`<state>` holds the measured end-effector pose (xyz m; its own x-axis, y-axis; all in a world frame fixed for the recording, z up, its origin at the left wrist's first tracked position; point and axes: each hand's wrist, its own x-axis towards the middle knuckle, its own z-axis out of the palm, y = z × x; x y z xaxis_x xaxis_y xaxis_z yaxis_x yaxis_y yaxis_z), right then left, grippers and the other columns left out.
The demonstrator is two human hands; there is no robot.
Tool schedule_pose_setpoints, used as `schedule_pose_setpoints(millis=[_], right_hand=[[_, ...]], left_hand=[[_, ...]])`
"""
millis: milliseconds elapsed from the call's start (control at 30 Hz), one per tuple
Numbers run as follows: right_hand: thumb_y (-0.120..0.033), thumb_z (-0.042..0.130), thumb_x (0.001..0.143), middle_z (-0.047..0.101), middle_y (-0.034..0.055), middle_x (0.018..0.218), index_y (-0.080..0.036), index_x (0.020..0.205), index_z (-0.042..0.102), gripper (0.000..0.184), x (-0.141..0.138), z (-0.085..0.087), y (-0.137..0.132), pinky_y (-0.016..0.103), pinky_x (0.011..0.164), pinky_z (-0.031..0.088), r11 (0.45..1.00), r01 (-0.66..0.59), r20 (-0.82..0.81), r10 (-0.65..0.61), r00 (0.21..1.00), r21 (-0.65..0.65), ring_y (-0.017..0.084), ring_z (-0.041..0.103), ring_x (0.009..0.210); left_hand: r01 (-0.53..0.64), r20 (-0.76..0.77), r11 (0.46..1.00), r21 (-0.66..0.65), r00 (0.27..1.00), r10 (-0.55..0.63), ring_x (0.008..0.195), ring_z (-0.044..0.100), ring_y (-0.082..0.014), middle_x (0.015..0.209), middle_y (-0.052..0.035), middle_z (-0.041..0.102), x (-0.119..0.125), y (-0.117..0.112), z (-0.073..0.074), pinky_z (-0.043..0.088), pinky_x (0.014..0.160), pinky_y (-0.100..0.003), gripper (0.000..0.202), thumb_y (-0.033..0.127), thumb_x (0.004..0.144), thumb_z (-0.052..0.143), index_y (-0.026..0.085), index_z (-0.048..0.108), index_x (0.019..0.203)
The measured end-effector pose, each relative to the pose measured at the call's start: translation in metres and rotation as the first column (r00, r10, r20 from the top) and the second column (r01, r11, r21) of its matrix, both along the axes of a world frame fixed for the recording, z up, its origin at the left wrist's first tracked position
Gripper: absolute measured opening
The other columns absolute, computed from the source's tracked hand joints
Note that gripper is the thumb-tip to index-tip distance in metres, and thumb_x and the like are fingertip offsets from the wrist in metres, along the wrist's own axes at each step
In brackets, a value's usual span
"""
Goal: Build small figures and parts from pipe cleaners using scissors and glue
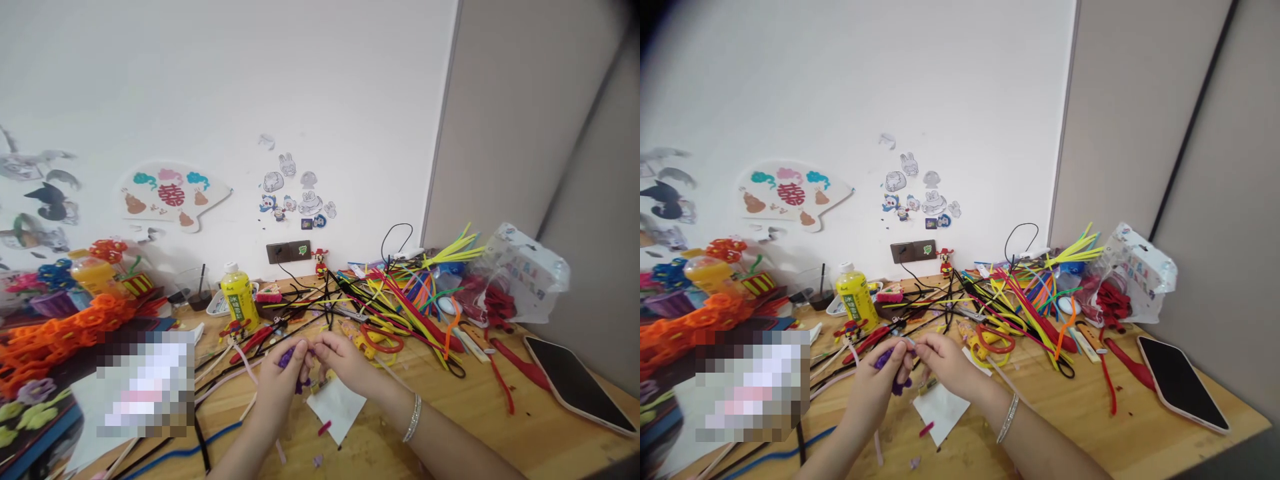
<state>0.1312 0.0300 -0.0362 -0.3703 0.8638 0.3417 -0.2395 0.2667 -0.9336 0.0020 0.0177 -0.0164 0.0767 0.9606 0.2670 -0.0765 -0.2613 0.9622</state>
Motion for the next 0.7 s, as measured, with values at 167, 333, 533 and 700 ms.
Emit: schedule_pose_setpoints(millis=[167,333,533,700], right_hand=[[-0.050,0.052,0.076,0.051,-0.0020,0.064,-0.014,0.072,0.052,0.036,0.004,-0.003,0.005,0.022,0.051,0.046,0.999,-0.020,-0.016,0.020,1.000,-0.036,0.009,0.052,0.055],[-0.049,0.056,0.073,0.034,-0.0091,0.047,-0.014,0.067,0.051,0.035,0.007,-0.005,0.010,0.021,0.042,0.045,0.991,-0.070,-0.074,0.062,0.995,-0.113,0.005,0.035,0.040],[-0.049,0.056,0.073,0.031,-0.0101,0.044,-0.016,0.060,0.047,0.037,0.007,-0.007,0.013,0.022,0.045,0.046,0.993,-0.053,-0.111,0.042,0.993,-0.106,0.003,0.028,0.039],[-0.050,0.057,0.072,0.033,-0.0096,0.047,-0.016,0.064,0.047,0.037,0.009,-0.010,0.015,0.021,0.040,0.043,0.982,-0.127,-0.109,0.112,0.988,-0.143,0.003,0.030,0.038]], left_hand=[[0.008,0.051,1.000,-0.016,0.999,-0.007,0.035,0.036,-0.0050,0.041,0.0069,0.043,0.001,-0.002,0.001,0.035,0.035,-0.016,0.028,0.042,0.071,0.058,0.016,0.057,0.062],[-0.010,0.083,1.000,-0.011,0.996,0.011,0.035,0.036,-0.0052,0.045,0.0065,0.047,0.000,-0.003,0.003,0.035,0.035,-0.017,0.026,0.041,0.070,0.060,0.016,0.057,0.067],[-0.009,0.122,1.000,-0.019,0.992,0.011,0.036,0.036,-0.0052,0.046,0.0064,0.048,0.001,-0.003,0.003,0.034,0.036,-0.017,0.024,0.040,0.069,0.061,0.016,0.057,0.066],[-0.002,0.154,1.000,-0.027,0.988,0.007,0.037,0.036,-0.0049,0.045,0.0066,0.047,-0.002,0.001,-0.002,0.033,0.037,-0.016,0.022,0.038,0.072,0.060,0.016,0.057,0.068]])
